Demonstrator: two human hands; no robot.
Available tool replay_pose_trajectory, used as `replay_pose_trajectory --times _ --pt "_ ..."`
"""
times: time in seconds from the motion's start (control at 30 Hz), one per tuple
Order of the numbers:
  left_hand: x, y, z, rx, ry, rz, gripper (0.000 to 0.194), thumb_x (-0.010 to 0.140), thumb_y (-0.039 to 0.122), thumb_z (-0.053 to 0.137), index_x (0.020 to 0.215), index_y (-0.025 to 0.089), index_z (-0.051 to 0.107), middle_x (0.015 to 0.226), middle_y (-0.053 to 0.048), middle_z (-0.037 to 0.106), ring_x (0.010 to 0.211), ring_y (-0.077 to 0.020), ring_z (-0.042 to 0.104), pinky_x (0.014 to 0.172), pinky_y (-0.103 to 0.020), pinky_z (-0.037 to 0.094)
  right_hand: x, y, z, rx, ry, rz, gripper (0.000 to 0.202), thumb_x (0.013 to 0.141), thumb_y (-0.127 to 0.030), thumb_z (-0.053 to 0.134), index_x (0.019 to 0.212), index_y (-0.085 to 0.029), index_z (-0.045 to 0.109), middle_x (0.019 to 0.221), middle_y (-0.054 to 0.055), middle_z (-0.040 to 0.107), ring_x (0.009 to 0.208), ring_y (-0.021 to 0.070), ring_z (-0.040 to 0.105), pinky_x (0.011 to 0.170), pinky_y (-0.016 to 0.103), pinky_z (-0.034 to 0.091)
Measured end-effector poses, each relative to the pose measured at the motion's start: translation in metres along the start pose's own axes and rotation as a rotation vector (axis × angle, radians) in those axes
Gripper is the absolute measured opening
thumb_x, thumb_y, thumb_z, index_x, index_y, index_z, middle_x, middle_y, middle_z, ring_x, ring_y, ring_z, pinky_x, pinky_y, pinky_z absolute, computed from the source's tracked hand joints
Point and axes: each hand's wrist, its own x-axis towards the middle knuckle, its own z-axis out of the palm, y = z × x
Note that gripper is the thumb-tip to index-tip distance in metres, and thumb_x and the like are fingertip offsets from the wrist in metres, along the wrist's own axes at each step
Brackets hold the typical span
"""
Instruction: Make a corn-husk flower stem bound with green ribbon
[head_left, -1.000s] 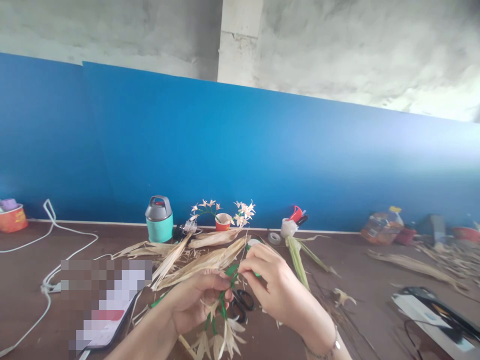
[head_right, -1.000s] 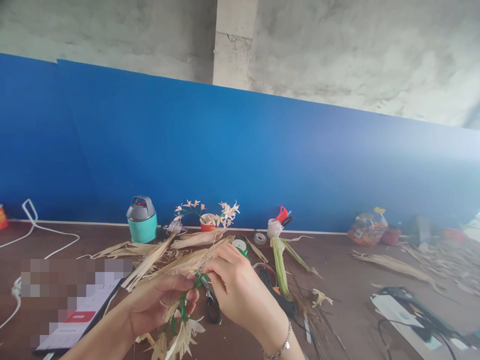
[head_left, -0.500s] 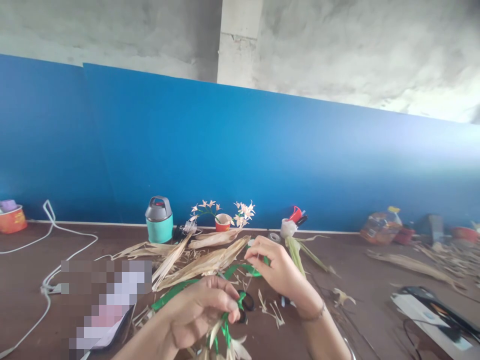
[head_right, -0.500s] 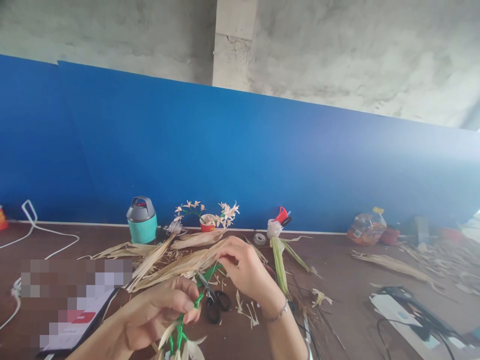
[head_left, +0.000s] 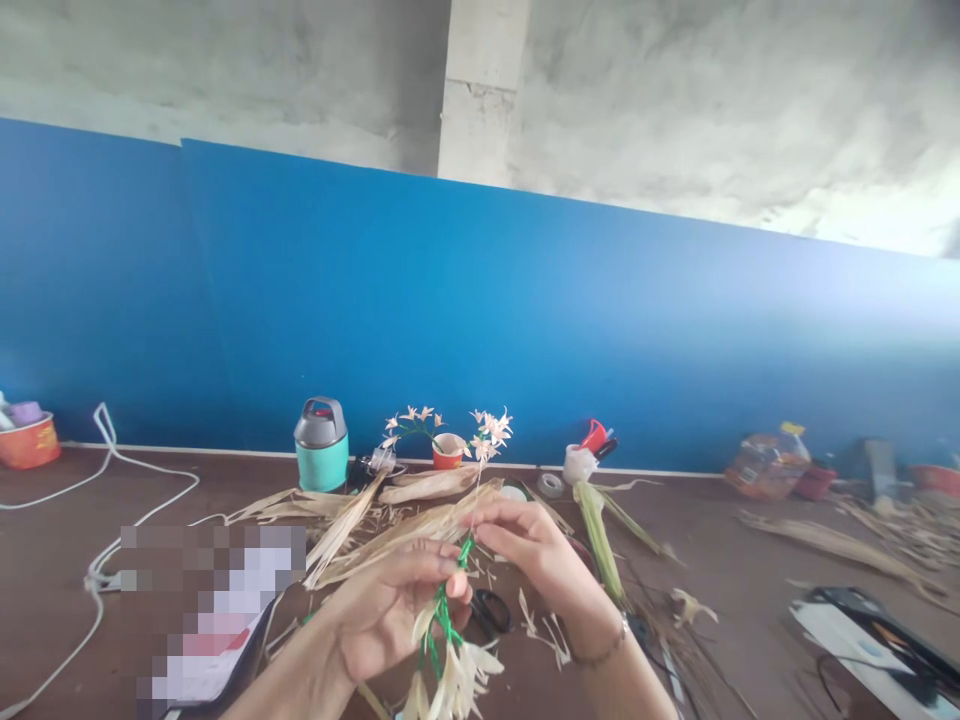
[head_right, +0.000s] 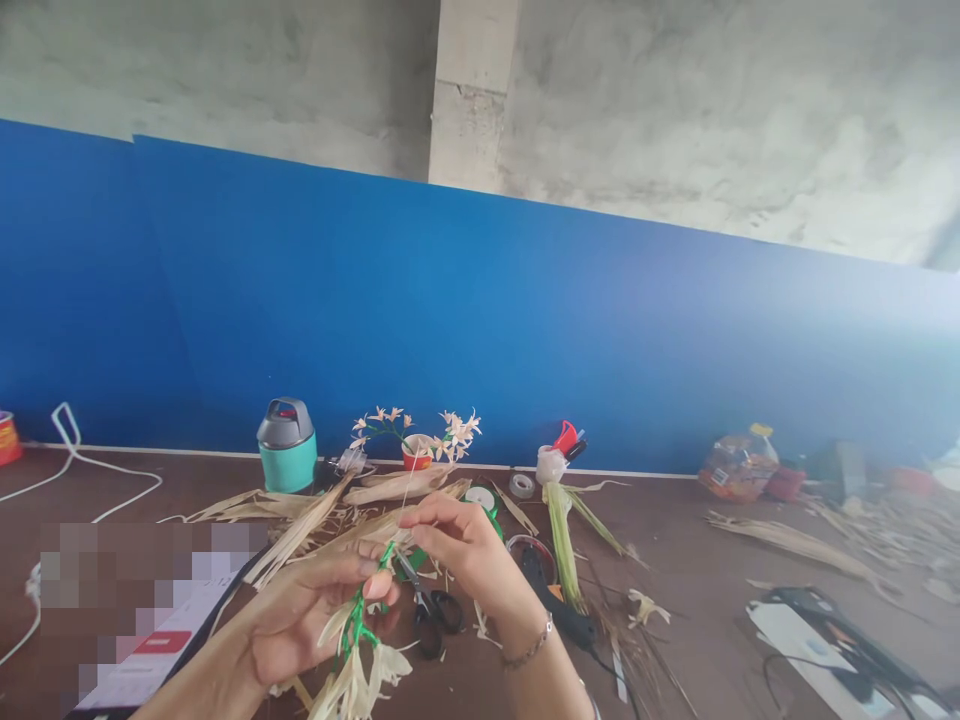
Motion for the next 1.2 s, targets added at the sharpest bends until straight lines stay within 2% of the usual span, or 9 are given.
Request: replay_pose_trajectory --times 0.1,0.23,0.33,0.53,0.7,0.8,0.87,1.07,1.2 --pt "0.000 -0.001 0.000 0.024 -0.042 0.003 0.006 0.065 0.014 0.069 0.069 0.015 0.065 0.057 0.002 0.061 0.060 -0.0110 0.057 0.062 -0.024 0.047 -0.005 -0.010 0.005 0.332 -0.004 0.013 0.009 0.080 -0.027 0.064 0.083 -0.024 0.072 0.085 0.001 0.065 0.075 0.0146 0.061 0.070 0.028 0.049" --pt "-0.001 -0.001 0.000 0.069 0.010 0.012 0.007 0.064 0.017 0.071 0.065 0.016 0.064 0.057 0.001 0.061 0.058 -0.0123 0.058 0.061 -0.026 0.046 -0.011 -0.024 0.010 0.434 -0.132 0.010 0.013 0.080 -0.030 0.064 0.087 -0.021 0.070 0.087 0.003 0.063 0.067 0.0163 0.065 0.063 0.032 0.053" --pt "-0.001 -0.001 0.002 0.095 0.067 0.070 0.012 0.061 0.018 0.074 0.062 0.015 0.063 0.057 0.000 0.062 0.057 -0.0117 0.057 0.059 -0.025 0.045 -0.013 -0.032 0.010 0.273 -0.116 -0.028 0.011 0.079 -0.026 0.063 0.087 -0.020 0.069 0.087 0.003 0.062 0.066 0.0155 0.065 0.064 0.032 0.053" --pt "0.001 -0.001 0.007 0.251 0.149 0.176 0.016 0.061 0.024 0.076 0.062 0.015 0.062 0.056 0.000 0.063 0.051 -0.0083 0.051 0.049 -0.019 0.037 -0.013 -0.040 0.007 -0.206 0.033 -0.030 0.007 0.072 -0.013 0.065 0.074 -0.019 0.068 0.075 0.000 0.064 0.071 0.0142 0.057 0.063 0.026 0.045" --pt "0.000 0.000 0.013 0.612 0.297 0.301 0.013 0.067 0.028 0.070 0.065 0.017 0.064 0.056 0.003 0.061 0.043 -0.0058 0.040 0.045 -0.020 0.030 -0.014 -0.039 0.011 -0.339 0.112 -0.015 0.009 0.076 -0.014 0.061 0.071 -0.019 0.066 0.073 0.000 0.063 0.070 0.0138 0.057 0.063 0.025 0.044" --pt "-0.002 -0.002 0.015 0.903 0.420 0.466 0.010 0.071 0.027 0.064 0.066 0.019 0.066 0.060 0.002 0.061 0.053 -0.0108 0.050 0.054 -0.024 0.038 -0.014 -0.040 0.015 -0.392 0.137 -0.016 0.012 0.076 -0.011 0.057 0.073 -0.019 0.065 0.074 0.000 0.063 0.070 0.0137 0.057 0.063 0.024 0.043" --pt "-0.002 -0.006 0.013 1.061 0.472 0.640 0.009 0.073 0.023 0.061 0.067 0.020 0.066 0.069 0.000 0.062 0.066 -0.0156 0.057 0.062 -0.027 0.042 -0.014 -0.041 0.017 -0.428 0.140 -0.025 0.014 0.078 -0.009 0.054 0.073 -0.020 0.063 0.075 0.000 0.063 0.070 0.0139 0.056 0.064 0.024 0.042" --pt "0.000 -0.016 0.004 1.530 0.516 1.104 0.014 0.079 0.012 0.054 0.074 0.021 0.064 0.072 -0.001 0.062 0.074 -0.0191 0.058 0.074 -0.036 0.040 -0.013 -0.036 0.022 -0.465 0.123 0.007 0.015 0.080 -0.010 0.050 0.072 -0.019 0.058 0.070 -0.001 0.061 0.066 0.0135 0.053 0.060 0.024 0.037" --pt "0.001 -0.015 0.003 1.652 0.554 1.243 0.014 0.082 0.012 0.054 0.075 0.020 0.063 0.067 0.000 0.064 0.073 -0.0188 0.058 0.075 -0.037 0.038 -0.011 -0.027 0.028 -0.435 0.159 0.033 0.015 0.080 -0.011 0.049 0.070 -0.019 0.057 0.067 0.000 0.061 0.064 0.0144 0.053 0.060 0.025 0.037"
